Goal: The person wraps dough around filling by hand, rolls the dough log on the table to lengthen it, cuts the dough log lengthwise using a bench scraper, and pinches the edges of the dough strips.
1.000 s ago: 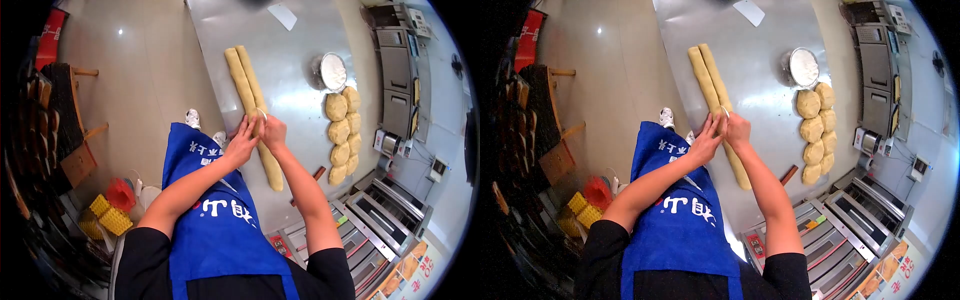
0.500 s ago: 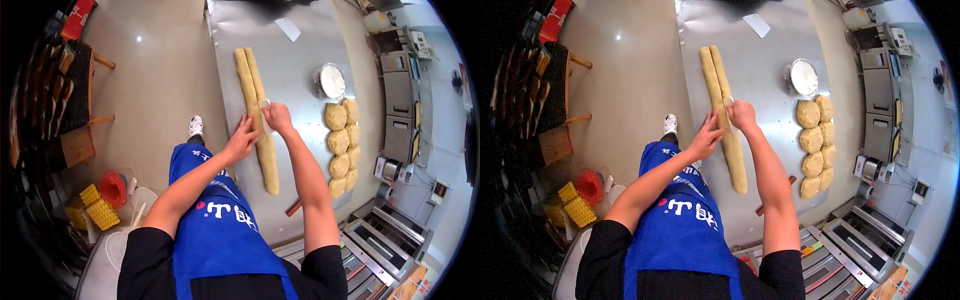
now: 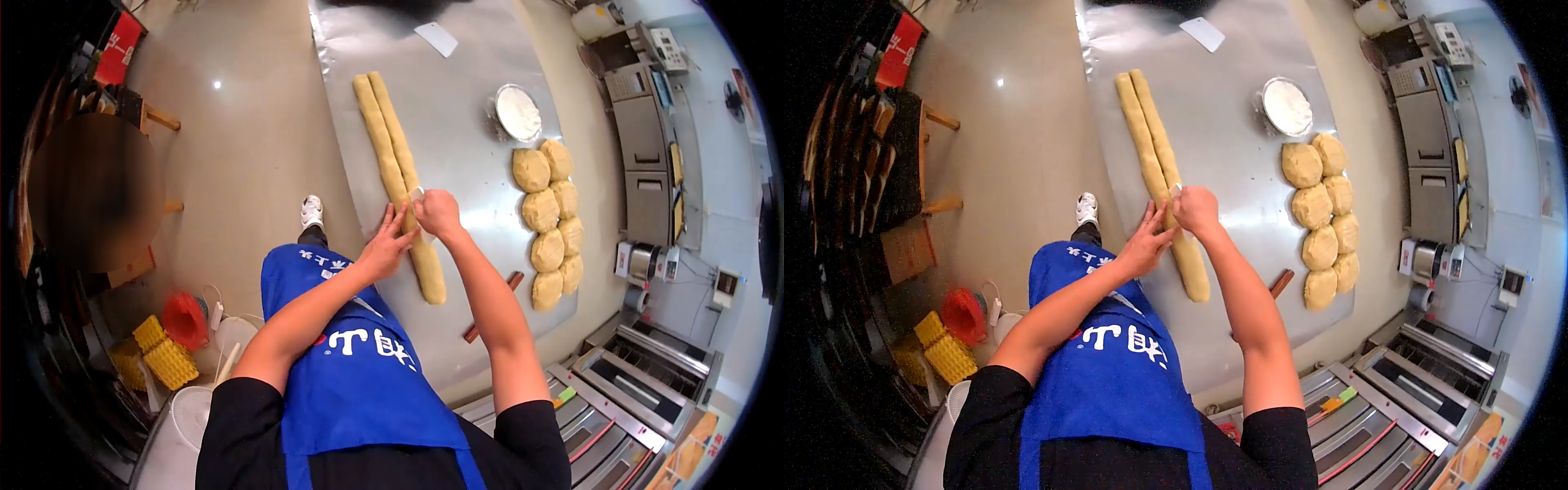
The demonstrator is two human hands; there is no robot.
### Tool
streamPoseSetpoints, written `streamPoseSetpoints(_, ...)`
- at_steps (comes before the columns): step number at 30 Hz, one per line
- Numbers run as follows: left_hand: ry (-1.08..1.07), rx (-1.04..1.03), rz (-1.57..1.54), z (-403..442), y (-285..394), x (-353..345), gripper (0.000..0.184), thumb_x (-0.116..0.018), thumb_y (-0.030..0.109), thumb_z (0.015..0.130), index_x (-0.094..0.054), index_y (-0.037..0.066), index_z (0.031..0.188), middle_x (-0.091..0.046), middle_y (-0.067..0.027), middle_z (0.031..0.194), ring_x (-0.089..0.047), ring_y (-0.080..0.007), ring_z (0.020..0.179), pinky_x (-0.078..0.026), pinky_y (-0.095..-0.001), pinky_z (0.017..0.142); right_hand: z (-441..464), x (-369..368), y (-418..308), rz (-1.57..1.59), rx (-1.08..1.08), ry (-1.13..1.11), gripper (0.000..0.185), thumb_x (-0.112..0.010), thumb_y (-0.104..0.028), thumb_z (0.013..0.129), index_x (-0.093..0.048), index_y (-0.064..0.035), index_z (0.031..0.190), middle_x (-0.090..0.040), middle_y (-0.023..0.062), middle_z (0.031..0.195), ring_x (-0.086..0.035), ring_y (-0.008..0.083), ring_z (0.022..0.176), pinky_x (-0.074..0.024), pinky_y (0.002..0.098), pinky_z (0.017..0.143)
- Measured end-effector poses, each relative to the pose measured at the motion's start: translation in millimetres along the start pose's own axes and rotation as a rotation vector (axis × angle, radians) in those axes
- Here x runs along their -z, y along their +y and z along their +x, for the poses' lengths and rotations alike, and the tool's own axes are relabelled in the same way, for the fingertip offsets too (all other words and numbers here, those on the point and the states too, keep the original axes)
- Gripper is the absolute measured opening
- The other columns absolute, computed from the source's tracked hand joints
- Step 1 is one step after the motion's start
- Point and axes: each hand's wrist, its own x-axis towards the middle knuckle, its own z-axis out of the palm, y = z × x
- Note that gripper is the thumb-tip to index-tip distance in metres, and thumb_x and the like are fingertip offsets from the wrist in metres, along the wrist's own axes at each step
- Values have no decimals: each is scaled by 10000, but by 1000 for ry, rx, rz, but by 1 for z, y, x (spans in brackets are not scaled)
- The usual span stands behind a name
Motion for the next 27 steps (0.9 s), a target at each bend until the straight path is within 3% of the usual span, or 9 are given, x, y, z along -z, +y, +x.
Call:
streamPoseSetpoints(9, -26, 22, -18, 1, 5, 9, 405, -721, 29, 977, -724, 117, 1372, -165, -194, 1821, -143, -550, 1643, -361, -568, 1282, -15, -19, -9, -33, 14, 106, 263, -668, -260, 964, -768, -45, 849, -724, 224, 741, -723, 431, 698, -591, 515, 646)
streamPoseSetpoints(11, -29, 33, -25, 4, 2, 8, 395, -720, 22, 971, -728, 112, 1356, -167, -192, 1821, -141, -549, 1644, -369, -571, 1276, -20, -30, -10, 75, 76, 266, 256, -686, -248, 959, -735, -35, 824, -728, 211, 748, -721, 417, 661, -579, 515, 607)
streamPoseSetpoints(18, 11, -12, -42, 3, 1, 5, 375, -723, 19, 963, -730, 97, 1330, -165, -205, 1819, -144, -555, 1641, -381, -584, 1266, -19, -33, -11, 90, 1, 315, 256, -682, -252, 971, -723, -36, 841, -742, 200, 774, -730, 411, 675, -587, 513, 630)
streamPoseSetpoints(22, 0, -59, -95, -11, 8, 5, 433, -726, 39, 975, -693, 99, 1403, -153, -244, 1811, -147, -552, 1643, -361, -576, 1279, 4, -12, -6, -2, 15, 132, 292, -695, -276, 956, -754, -8, 859, -732, 242, 796, -724, 462, 761, -593, 544, 698)
streamPoseSetpoints(27, -100, -22, -57, -41, 25, -27, 703, -749, 86, 983, -496, 165, 1634, 30, -392, 1766, -104, -601, 1629, -327, -569, 1294, -33, 23, 11, -97, -7, -207, 326, -697, -282, 919, -763, 28, 841, -742, 289, 876, -730, 496, 846, -606, 564, 796)
